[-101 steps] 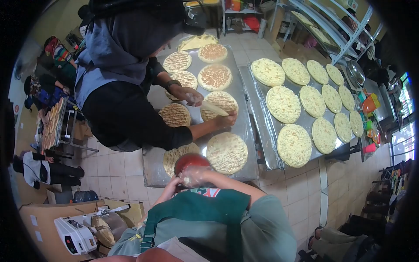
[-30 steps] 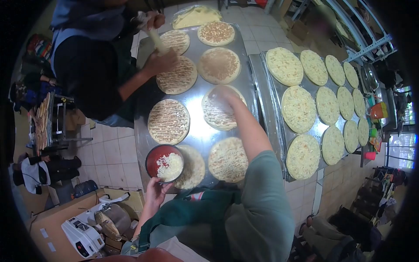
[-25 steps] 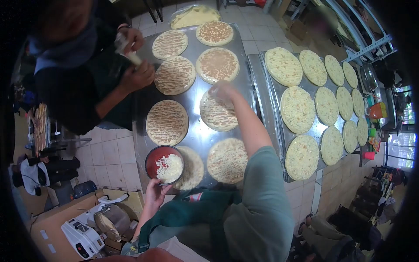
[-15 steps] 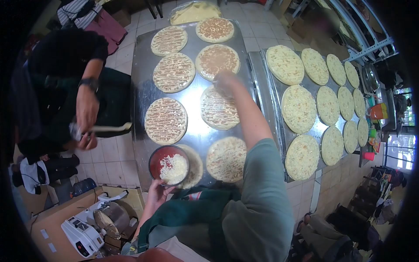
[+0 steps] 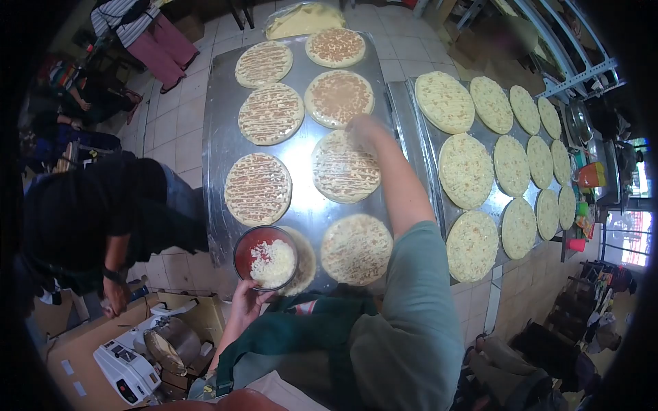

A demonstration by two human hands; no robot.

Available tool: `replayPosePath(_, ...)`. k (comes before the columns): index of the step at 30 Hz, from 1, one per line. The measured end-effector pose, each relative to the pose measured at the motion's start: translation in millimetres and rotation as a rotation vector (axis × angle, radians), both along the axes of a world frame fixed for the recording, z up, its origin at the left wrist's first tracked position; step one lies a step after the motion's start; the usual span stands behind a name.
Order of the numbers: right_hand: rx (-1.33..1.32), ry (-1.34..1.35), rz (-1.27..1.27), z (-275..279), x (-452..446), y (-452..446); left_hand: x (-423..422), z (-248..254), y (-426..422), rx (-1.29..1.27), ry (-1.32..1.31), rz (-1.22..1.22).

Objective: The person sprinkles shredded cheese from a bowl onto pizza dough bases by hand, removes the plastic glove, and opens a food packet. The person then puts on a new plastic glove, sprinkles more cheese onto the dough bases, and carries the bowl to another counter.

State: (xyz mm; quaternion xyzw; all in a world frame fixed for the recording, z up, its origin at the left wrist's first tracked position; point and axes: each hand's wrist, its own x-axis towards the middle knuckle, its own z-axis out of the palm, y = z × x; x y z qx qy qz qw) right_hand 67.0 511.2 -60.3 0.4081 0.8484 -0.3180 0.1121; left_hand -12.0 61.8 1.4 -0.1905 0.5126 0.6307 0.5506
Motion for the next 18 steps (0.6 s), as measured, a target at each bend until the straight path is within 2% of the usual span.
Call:
replayPosePath(3,-0.011,-0.072,-0.071,3.1,0.2,3.8,0.8,1.5,0.0,0.009,0.001,0.003)
replayPosePath(5,0.12,-0.013,0.019,2.1,6.4,3.2,0.6,0.4,-1.5,0.011,-0.007,0.004)
replayPosePath(8,0.157,-0.1,0.007,-29.1,20.9,20.7,-1.7,-7.8,-6.8,0.007,-0.032,0.0)
replayPosePath(12,0.125,-0.091,-0.079,-41.8,40.5,20.7,-1.1,-3.4,-2.4,0.004,-0.015,0.028)
replayPosePath(14,0.028,-0.03,-0.142,-42.3,48.6,14.7,-0.9,-2.0,0.8,0.005,-0.007,0.037)
replayPosePath(18,0.074,0.103,-0.079,-26.6,56.4,-4.9,-2.6,-13.8,0.7,0.027,0.06,-0.026)
